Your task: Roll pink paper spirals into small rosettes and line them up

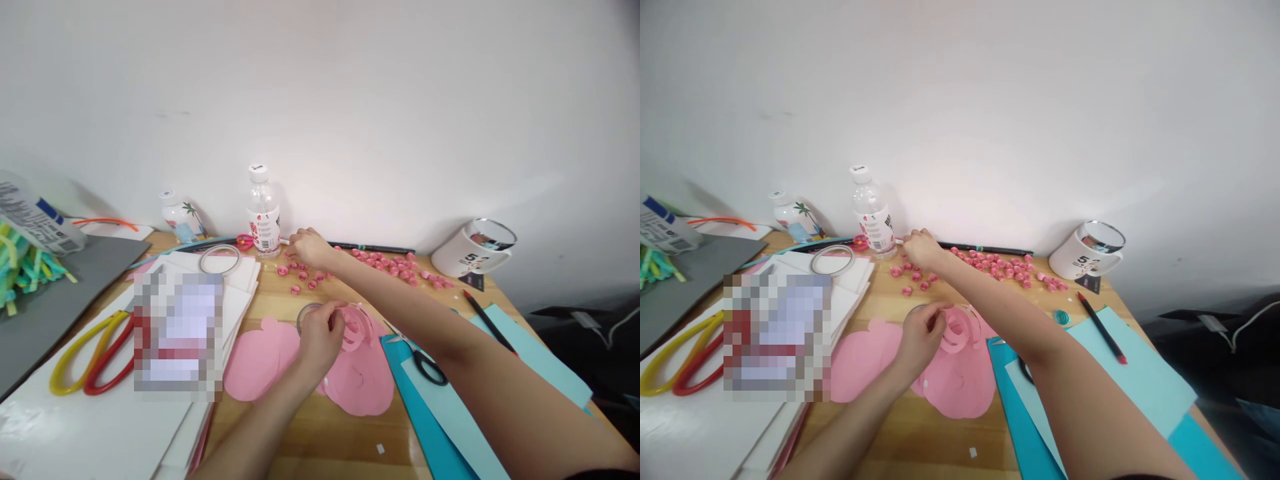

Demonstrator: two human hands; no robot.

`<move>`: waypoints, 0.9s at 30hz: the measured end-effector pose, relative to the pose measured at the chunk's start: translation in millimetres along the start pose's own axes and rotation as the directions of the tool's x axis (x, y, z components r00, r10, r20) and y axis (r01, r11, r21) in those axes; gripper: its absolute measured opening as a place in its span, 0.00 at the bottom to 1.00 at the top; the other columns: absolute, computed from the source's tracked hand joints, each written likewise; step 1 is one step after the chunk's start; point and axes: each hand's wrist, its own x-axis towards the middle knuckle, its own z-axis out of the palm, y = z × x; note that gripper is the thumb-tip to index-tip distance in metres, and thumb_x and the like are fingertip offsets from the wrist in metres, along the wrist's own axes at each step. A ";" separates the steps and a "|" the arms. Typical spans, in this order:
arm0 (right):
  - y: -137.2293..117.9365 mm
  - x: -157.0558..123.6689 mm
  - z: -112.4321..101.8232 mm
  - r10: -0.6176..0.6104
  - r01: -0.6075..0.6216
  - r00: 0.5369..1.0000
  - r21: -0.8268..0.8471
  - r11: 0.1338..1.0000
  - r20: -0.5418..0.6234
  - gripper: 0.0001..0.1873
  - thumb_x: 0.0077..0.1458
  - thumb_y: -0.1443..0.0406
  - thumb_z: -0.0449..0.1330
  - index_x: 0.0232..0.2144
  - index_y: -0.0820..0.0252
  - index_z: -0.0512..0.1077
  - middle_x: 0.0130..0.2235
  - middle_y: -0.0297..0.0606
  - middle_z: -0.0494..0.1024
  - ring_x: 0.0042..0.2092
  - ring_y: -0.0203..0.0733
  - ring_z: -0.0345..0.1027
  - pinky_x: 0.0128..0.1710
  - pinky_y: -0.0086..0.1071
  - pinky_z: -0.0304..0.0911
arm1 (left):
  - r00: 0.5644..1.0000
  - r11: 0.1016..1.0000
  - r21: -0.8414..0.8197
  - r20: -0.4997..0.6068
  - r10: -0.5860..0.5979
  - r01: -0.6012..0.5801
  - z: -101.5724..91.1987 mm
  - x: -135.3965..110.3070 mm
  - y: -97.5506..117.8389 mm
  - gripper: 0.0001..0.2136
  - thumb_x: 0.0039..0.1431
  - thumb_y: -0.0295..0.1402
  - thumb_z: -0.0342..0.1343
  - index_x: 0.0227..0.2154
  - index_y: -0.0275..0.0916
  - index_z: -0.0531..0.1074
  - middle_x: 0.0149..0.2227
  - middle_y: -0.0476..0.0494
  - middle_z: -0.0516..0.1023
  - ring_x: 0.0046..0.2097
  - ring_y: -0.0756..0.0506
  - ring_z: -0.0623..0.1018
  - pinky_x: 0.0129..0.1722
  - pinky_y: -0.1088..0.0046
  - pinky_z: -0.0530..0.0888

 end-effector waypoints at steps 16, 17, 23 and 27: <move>-19.7 -169.2 -34.8 0.631 -0.361 0.773 0.771 0.524 -0.067 0.15 0.53 0.57 0.55 0.40 0.56 0.74 0.41 0.40 0.77 0.40 0.44 0.71 0.36 0.34 0.66 | 0.997 0.993 -0.108 -0.060 0.045 -0.051 -1.4 0.4 0.9 0.13 0.57 0.30 0.46 0.40 0.39 0.74 0.28 0.46 0.77 0.28 0.49 0.73 0.30 0.76 0.68; -26.3 -179.3 -29.5 0.657 -0.355 0.753 0.822 0.444 -0.030 0.17 0.52 0.56 0.56 0.42 0.56 0.72 0.43 0.41 0.77 0.41 0.45 0.71 0.36 0.35 0.67 | 0.997 0.992 -0.113 -0.063 0.054 -0.061 -1.8 -0.8 3.4 0.13 0.57 0.30 0.47 0.40 0.39 0.74 0.29 0.46 0.78 0.28 0.49 0.73 0.30 0.76 0.68; -51.3 -200.8 2.1 0.659 -0.254 0.730 0.967 0.013 0.183 0.24 0.46 0.55 0.62 0.44 0.59 0.69 0.35 0.41 0.78 0.36 0.43 0.72 0.32 0.35 0.68 | 0.974 0.974 -0.044 -0.065 0.218 -0.221 4.1 -5.5 7.0 0.13 0.59 0.30 0.46 0.42 0.37 0.72 0.34 0.43 0.78 0.34 0.49 0.75 0.35 0.76 0.70; -51.6 -197.3 9.7 0.701 -0.191 0.699 0.982 -0.009 0.143 0.15 0.45 0.56 0.62 0.32 0.60 0.74 0.29 0.36 0.76 0.29 0.38 0.69 0.29 0.31 0.65 | 0.877 0.897 0.138 -0.193 0.440 -0.420 4.1 -5.5 -2.1 0.13 0.59 0.29 0.46 0.44 0.39 0.71 0.40 0.40 0.76 0.41 0.46 0.75 0.40 0.72 0.71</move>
